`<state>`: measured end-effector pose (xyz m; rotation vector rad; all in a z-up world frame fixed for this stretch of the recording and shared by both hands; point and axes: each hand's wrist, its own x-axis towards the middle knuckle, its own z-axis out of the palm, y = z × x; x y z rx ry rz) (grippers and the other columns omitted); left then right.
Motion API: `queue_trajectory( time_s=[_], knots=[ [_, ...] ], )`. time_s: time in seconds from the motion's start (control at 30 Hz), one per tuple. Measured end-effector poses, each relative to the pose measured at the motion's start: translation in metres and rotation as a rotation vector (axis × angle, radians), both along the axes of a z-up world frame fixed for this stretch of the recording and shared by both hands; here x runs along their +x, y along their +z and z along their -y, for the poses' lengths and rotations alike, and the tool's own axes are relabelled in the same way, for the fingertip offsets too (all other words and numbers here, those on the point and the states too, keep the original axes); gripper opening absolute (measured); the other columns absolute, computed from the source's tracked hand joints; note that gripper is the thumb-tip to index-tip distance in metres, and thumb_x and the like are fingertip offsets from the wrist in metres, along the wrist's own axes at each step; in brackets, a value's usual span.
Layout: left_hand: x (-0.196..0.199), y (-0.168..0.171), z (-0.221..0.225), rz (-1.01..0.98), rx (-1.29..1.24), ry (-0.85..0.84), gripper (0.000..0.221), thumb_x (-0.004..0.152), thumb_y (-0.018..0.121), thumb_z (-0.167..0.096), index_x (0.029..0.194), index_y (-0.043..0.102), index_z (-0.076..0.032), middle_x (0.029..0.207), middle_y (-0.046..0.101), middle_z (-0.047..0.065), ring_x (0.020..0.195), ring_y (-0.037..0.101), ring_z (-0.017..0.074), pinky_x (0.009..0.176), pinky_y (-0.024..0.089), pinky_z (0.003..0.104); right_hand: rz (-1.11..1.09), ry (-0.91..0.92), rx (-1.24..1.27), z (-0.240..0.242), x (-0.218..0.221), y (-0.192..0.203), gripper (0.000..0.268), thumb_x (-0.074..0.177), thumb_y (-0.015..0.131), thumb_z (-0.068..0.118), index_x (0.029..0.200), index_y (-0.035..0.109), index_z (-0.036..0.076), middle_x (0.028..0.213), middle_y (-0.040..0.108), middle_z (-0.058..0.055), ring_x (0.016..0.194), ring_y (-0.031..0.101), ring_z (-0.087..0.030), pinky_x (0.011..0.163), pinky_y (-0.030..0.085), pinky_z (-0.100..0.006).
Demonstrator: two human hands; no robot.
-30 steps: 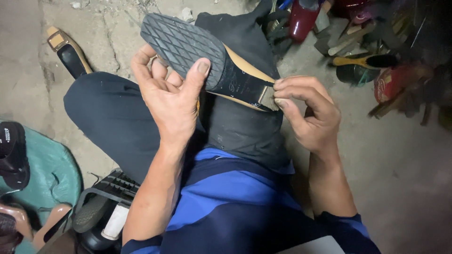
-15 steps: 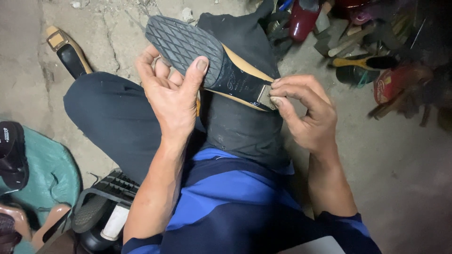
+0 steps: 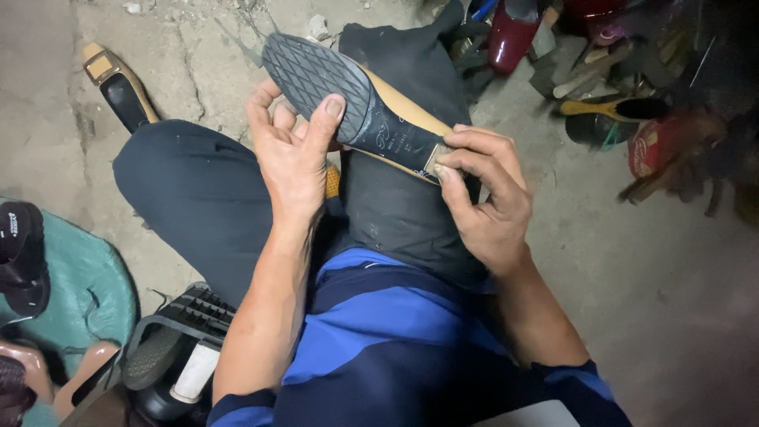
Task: Trimming and filing the heel tip of a shoe using pliers and a rasp to prepare it for repair.
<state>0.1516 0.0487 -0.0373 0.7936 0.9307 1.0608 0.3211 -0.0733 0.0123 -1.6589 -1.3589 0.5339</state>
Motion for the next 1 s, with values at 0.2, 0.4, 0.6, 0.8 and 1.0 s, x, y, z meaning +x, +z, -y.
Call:
queue_trajectory(
  time_s=[0.2,0.4,0.6,0.8,1.0],
  knots=[
    [-0.025,-0.010,0.002,-0.191,0.085,0.008,0.073,0.097,0.072,-0.011,0.151,0.024,-0.004,0.136,0.050,0.022,0.110,0.069,0.0236,0.089,0.060,0.030,0.027,0.050,-0.044,0.000,0.004,-0.012,0.023,0.090,0.068,-0.010,0.111,0.065,0.000,0.129,0.063,-0.015,0.135,0.056,-0.034,0.120,0.047,-0.047],
    [-0.148,0.017,-0.005,-0.284,0.279,0.443,0.053,0.105,0.063,-0.001,0.151,0.037,-0.005,0.134,0.060,0.017,0.100,0.068,0.0216,0.084,0.060,0.031,0.090,0.057,0.006,-0.001,0.016,-0.040,0.016,0.103,0.062,-0.017,0.117,0.061,-0.010,0.132,0.064,-0.026,0.126,0.063,-0.038,0.113,0.050,-0.047],
    [-0.312,-0.153,-0.007,-0.638,0.139,0.810,0.033,0.092,0.063,-0.008,0.122,0.056,0.002,0.087,0.066,0.009,0.067,0.063,0.0147,0.056,0.053,0.025,0.095,0.079,0.018,0.001,0.022,-0.062,0.010,0.114,0.057,-0.021,0.123,0.055,-0.019,0.140,0.061,-0.036,0.114,0.061,-0.038,0.105,0.051,-0.045],
    [-0.335,-0.307,0.051,-1.288,-0.421,0.699,0.050,0.078,0.078,-0.032,0.115,0.059,-0.005,0.105,0.067,0.015,0.093,0.066,0.0327,0.085,0.053,0.041,0.158,0.056,0.057,0.011,0.043,-0.079,0.012,0.117,0.056,-0.021,0.129,0.055,-0.022,0.137,0.062,-0.038,0.121,0.059,-0.043,0.113,0.050,-0.051],
    [-0.316,-0.319,0.071,-1.462,-0.545,0.570,0.064,0.074,0.087,-0.034,0.121,0.052,-0.008,0.114,0.060,0.017,0.106,0.061,0.0365,0.095,0.049,0.046,0.176,0.055,0.032,0.028,0.054,-0.090,0.017,0.118,0.054,-0.028,0.135,0.056,-0.024,0.141,0.061,-0.040,0.122,0.059,-0.045,0.114,0.051,-0.053]
  ],
)
